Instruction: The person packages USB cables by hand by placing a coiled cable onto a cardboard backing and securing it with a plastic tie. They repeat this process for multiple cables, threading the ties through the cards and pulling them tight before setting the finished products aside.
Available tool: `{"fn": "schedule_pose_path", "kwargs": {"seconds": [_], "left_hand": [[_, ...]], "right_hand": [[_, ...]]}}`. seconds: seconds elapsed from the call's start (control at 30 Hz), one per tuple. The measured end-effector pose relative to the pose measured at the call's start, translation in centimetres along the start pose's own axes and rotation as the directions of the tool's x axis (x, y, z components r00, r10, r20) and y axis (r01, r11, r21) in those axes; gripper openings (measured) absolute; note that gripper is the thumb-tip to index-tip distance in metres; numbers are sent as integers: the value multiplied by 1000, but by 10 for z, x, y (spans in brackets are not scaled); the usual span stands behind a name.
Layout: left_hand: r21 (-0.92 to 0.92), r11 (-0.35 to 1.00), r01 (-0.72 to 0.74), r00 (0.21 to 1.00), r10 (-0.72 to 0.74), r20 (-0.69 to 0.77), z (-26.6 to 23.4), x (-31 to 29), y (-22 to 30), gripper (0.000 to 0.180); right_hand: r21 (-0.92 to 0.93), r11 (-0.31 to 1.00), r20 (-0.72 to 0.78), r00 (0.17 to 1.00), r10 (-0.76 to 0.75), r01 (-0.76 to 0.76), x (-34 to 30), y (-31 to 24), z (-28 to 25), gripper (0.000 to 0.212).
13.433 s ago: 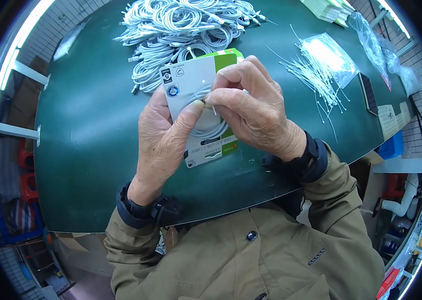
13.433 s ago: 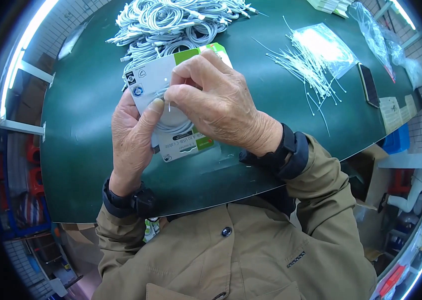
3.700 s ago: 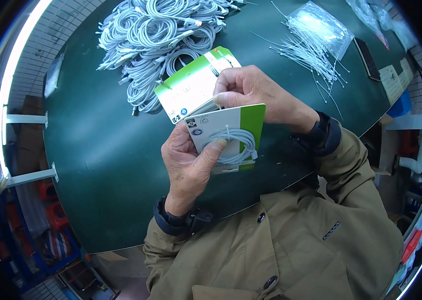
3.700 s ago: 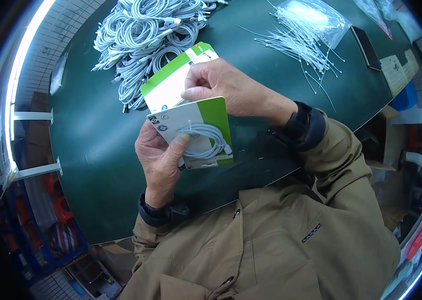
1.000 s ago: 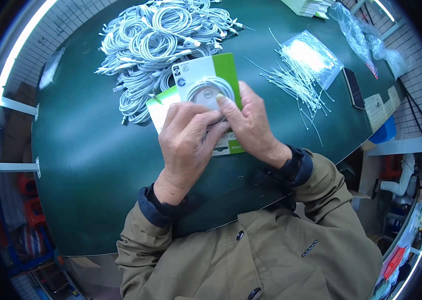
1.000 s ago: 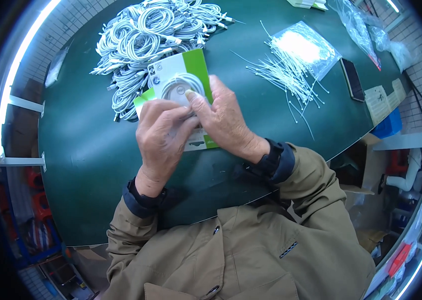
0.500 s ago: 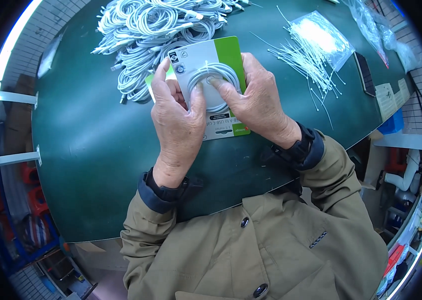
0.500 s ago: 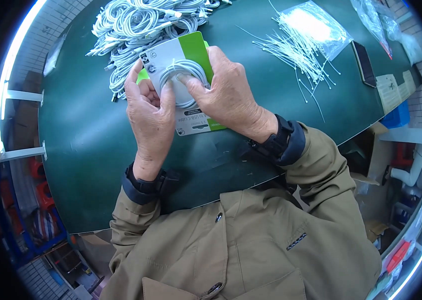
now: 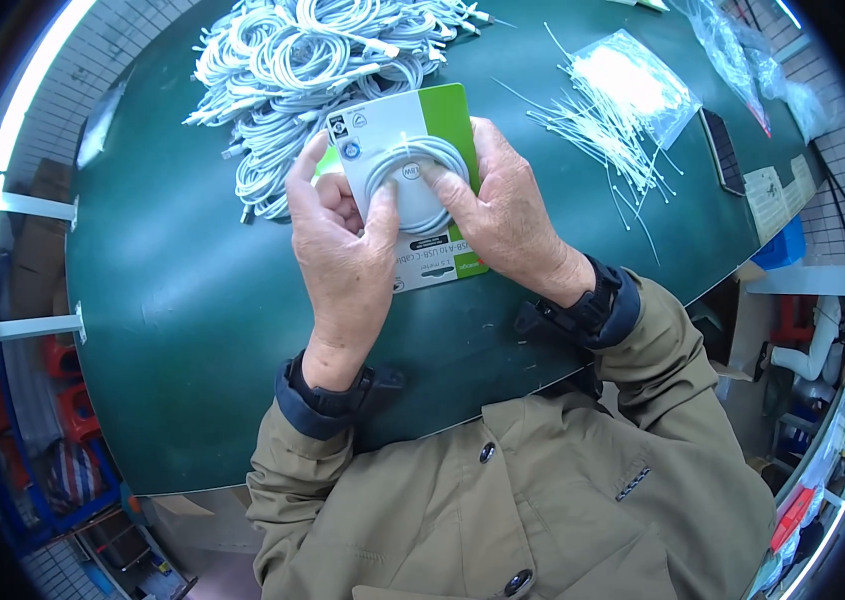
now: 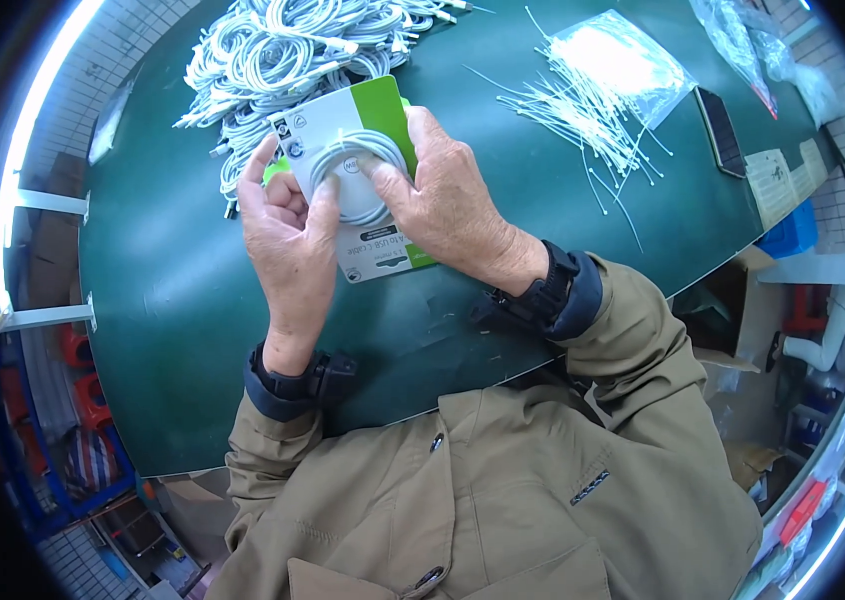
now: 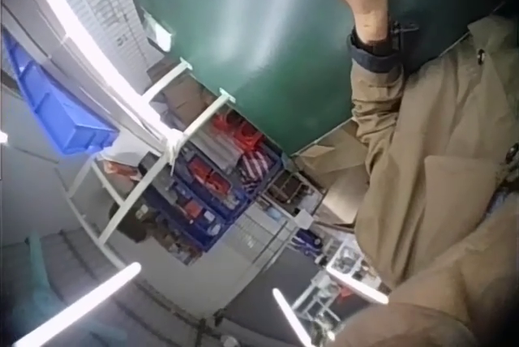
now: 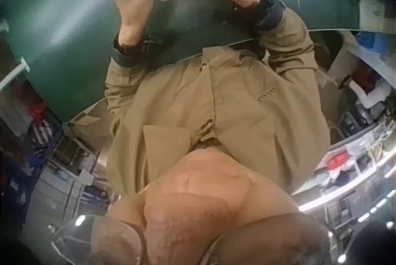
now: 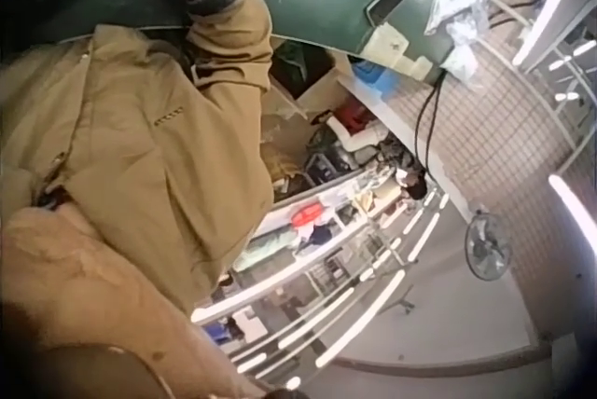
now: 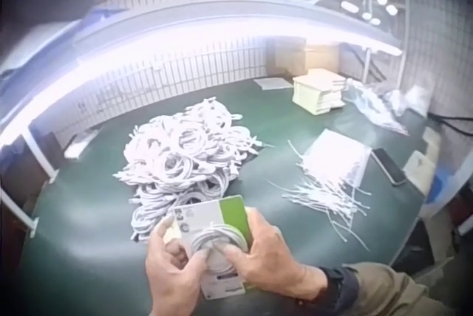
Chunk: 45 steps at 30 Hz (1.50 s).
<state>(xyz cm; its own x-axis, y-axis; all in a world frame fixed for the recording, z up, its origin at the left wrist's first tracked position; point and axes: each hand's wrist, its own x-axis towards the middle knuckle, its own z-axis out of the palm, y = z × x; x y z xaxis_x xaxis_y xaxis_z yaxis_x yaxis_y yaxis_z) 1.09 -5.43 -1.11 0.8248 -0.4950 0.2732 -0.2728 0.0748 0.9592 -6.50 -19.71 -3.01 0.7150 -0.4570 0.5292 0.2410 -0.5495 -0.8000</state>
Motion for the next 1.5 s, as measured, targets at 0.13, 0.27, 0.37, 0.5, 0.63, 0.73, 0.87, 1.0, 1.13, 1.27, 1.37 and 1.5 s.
{"fn": "schedule_pose_path", "kwargs": {"seconds": [0.13, 0.27, 0.37, 0.5, 0.63, 0.73, 0.87, 1.0, 1.13, 1.27, 1.37, 1.5], "left_hand": [[-197, 973, 123, 992, -115, 49, -4, -1, 1, 56], [-89, 986, 144, 983, -132, 124, -14, 0, -1, 49], [-83, 984, 158, 983, -149, 107, -14, -3, -1, 48], [-170, 967, 189, 979, -171, 114, -15, -5, 4, 44], [-276, 912, 304, 946, -255, 200, -32, -6, 4, 37], [-289, 885, 365, 923, -304, 235, -41, -5, 6, 33], [-221, 906, 361, 921, -310, 235, -43, -7, 8, 29], [-132, 948, 290, 937, -253, 240, -36, -11, 8, 28], [-82, 968, 236, 944, -208, 255, -32, -14, 8, 27], [-27, 973, 230, 940, -214, 267, -32, -15, 6, 27], [-3, 975, 224, 938, -214, 273, -32, -16, 6, 27], [59, 976, 210, 934, -218, 284, -31, -17, 6, 26]], "right_hand": [[-63, 997, 25, 999, -47, 49, 1, -2, -2, 46], [37, 997, 86, 994, 61, -64, 1, -1, -3, 58], [-128, 992, 107, 994, 22, -8, 2, -11, -8, 63], [-79, 995, 125, 990, 73, -63, 4, -14, -12, 66], [288, 923, 205, 958, 202, -257, 7, -10, -13, 63], [409, 828, 326, 909, 259, -383, 7, -6, -17, 59], [373, 816, 430, 862, 269, -441, 7, -7, -17, 52], [329, 882, 360, 908, 213, -337, 8, -13, -15, 44], [261, 913, 337, 916, 217, -312, 9, -15, -20, 41], [358, 836, 392, 879, 271, -417, 6, -14, -21, 41], [472, 732, 431, 853, 295, -491, 4, -14, -19, 42], [367, 801, 401, 857, 323, -473, 5, -17, -18, 42]]}}
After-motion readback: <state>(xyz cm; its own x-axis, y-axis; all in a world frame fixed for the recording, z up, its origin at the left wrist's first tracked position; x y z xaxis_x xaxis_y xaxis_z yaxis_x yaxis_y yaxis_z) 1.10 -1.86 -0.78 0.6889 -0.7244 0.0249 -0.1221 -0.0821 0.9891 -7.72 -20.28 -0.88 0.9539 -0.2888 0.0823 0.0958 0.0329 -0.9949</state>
